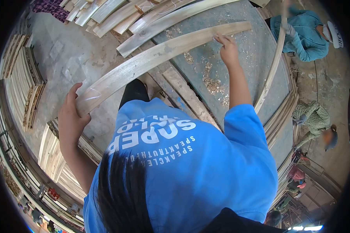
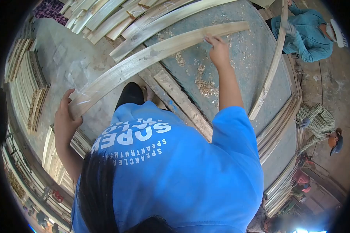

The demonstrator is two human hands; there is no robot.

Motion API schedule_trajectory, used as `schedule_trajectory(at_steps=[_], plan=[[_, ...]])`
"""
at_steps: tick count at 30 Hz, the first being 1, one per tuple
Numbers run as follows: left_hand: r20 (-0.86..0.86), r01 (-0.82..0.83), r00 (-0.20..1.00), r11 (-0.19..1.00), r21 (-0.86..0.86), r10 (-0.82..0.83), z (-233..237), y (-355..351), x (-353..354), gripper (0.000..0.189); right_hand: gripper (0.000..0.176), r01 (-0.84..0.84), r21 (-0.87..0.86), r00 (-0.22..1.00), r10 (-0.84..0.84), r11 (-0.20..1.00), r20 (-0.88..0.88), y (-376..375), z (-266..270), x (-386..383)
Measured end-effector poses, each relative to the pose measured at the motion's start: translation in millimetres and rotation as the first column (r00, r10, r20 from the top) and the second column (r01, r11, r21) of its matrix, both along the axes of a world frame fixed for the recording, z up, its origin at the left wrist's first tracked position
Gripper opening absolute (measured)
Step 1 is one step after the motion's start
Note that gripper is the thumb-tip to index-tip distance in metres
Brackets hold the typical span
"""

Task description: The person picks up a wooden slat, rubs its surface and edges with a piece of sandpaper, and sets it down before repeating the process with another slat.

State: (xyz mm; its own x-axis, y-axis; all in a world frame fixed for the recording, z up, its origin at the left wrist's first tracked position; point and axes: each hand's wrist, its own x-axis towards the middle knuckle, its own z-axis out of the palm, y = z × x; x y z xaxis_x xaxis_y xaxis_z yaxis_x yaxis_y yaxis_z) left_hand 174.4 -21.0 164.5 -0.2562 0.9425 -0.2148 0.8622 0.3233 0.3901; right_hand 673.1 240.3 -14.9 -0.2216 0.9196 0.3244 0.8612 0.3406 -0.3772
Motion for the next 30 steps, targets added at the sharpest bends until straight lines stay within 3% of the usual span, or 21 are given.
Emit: schedule_trajectory(at_steps=[3, 6, 8, 11, 15, 17, 18, 20, 23, 30], plan=[[-0.001, 0.009, 1.000, 1.000, 0.023, -0.009, 0, 0, -3, 0.086, 0.065, -0.082, -0.046, 0.995, 0.079, 0.996, -0.063, -2, 6, -7], [0.002, -0.011, 1.000, 1.000, -0.016, 0.011, 2, 2, 0, 0.085, 0.065, -0.040, 0.048, 0.999, 0.039, 0.998, 0.033, 8, -8, 9], [-0.010, 0.008, 1.000, 1.000, -0.002, -0.008, 1, 1, -1, 0.085, 0.066, -0.082, -0.044, 0.996, 0.083, 0.996, 0.019, -6, 6, -8], [0.011, 0.022, 1.000, 1.000, 0.014, -0.022, -4, 0, -4, 0.085, 0.058, -0.106, 0.047, 0.994, 0.106, 0.993, -0.004, -6, 6, -9], [0.008, 0.018, 1.000, 1.000, 0.018, -0.019, -9, 1, -3, 0.084, 0.067, -0.020, -0.001, 0.999, 0.020, 1.000, 0.041, 1, 6, 1], [-0.011, 0.019, 1.000, 0.999, 0.043, -0.018, -8, 1, -2, 0.082, 0.067, -0.169, -0.044, 0.985, 0.170, 0.985, 0.025, -8, 11, -5], [-0.012, 0.019, 1.000, 0.999, 0.045, -0.019, -8, 2, -4, 0.082, 0.067, -0.168, -0.042, 0.985, 0.169, 0.985, 0.024, -3, 10, -3], [-0.033, 0.070, 0.997, 0.997, 0.046, -0.068, -8, 0, -5, 0.077, 0.068, -0.014, -0.058, 0.999, 0.012, 0.998, -0.037, 1, 5, 7], [0.003, 0.047, 0.999, 0.999, 0.012, -0.048, -2, 0, -6, 0.070, 0.068, -0.163, -0.010, 0.986, 0.163, 0.987, 0.029, -2, 5, -1], [-0.069, 0.115, 0.991, 0.992, 0.061, -0.111, -8, -5, -12, 0.064, 0.068, -0.064, -0.054, 0.997, 0.062, 0.996, -0.034, 3, 11, 7]])
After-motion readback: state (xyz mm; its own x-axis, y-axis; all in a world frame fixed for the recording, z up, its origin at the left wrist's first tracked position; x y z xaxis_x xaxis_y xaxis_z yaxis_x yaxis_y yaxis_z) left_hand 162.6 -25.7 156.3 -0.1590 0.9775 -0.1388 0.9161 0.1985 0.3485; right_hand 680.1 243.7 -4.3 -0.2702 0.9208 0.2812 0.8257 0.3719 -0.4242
